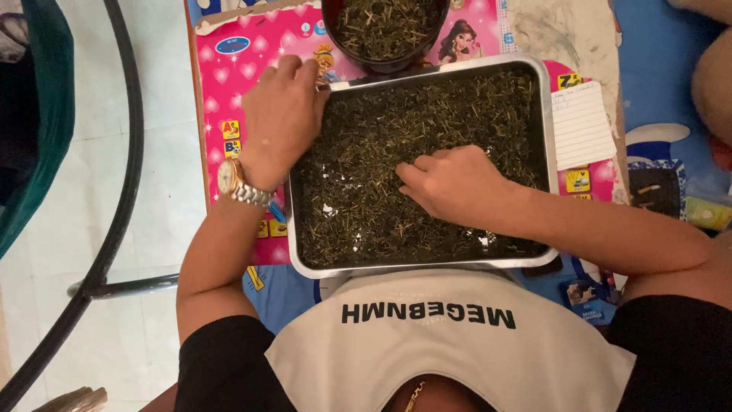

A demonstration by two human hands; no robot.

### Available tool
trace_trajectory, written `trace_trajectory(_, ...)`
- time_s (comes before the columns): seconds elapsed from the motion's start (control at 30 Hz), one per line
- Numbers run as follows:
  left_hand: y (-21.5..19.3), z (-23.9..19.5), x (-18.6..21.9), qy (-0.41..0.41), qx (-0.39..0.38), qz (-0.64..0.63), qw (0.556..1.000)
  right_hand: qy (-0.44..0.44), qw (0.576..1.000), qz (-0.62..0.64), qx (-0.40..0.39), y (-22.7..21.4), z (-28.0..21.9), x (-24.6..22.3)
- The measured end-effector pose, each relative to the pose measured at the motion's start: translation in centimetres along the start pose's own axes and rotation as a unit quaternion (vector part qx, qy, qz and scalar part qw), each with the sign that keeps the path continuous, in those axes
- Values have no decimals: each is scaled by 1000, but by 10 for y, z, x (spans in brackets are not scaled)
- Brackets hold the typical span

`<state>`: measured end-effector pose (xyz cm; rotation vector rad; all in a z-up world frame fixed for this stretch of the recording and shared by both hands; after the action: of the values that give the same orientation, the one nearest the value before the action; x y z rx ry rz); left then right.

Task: Manually sorting dried tea leaves by picking out stems and placing them into a separate bowl.

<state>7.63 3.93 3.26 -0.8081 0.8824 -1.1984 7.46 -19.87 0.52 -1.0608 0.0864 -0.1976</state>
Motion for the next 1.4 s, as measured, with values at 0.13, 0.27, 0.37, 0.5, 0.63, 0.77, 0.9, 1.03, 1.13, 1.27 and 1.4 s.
trace_trajectory(0.13, 32, 1, -13, 69, -125, -50, 988, -11, 1000, 17, 5, -5, 11, -4)
trace_trajectory(0.27, 44, -4, -31, 116, -128, -49, 984, -3, 999, 25, 35, -8, 23, -12)
trace_trajectory(0.37, 29, -10, -43, 130, -107, -88, 982, -11, 998, 38, 56, -9, 28, -23)
trace_trajectory(0.5, 32, -15, -43, 124, -107, -92, 982, -9, 998, 32, 47, -4, 31, -18)
trace_trajectory(0.63, 34, -12, -36, 94, -108, -100, 985, 12, 993, 25, -114, 18, 37, 5)
trace_trajectory(0.77, 26, -10, -28, 39, -155, -80, 984, 22, 978, 7, -205, 48, 31, 22)
trace_trajectory(0.9, -3, -12, -11, 19, -97, -61, 993, 18, 981, 35, -191, 44, 24, 26)
trace_trajectory(1.03, -30, -12, 25, 109, -73, -204, 970, 26, 993, 65, -99, 7, 37, 29)
trace_trajectory(1.13, -27, -14, 50, 145, -157, -281, 935, 41, 993, 77, -79, 7, 34, 31)
trace_trajectory(1.27, -16, -22, 65, 180, -207, -307, 911, 15, 996, 73, -49, 21, 25, 30)
trace_trajectory(1.4, -25, -23, 65, 178, -178, -361, 898, 2, 998, 67, -1, 17, 23, 26)
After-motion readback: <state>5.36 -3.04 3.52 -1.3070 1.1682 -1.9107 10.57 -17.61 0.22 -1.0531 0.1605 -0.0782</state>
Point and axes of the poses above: each hand's wrist, its own z-axis towards the middle knuckle, its own y-axis out of the palm, x = y × z, the point moved 6 cm from there along z, towards the middle knuckle, and after that the axes turned 9 degrees about x, right-handed, at the moved point
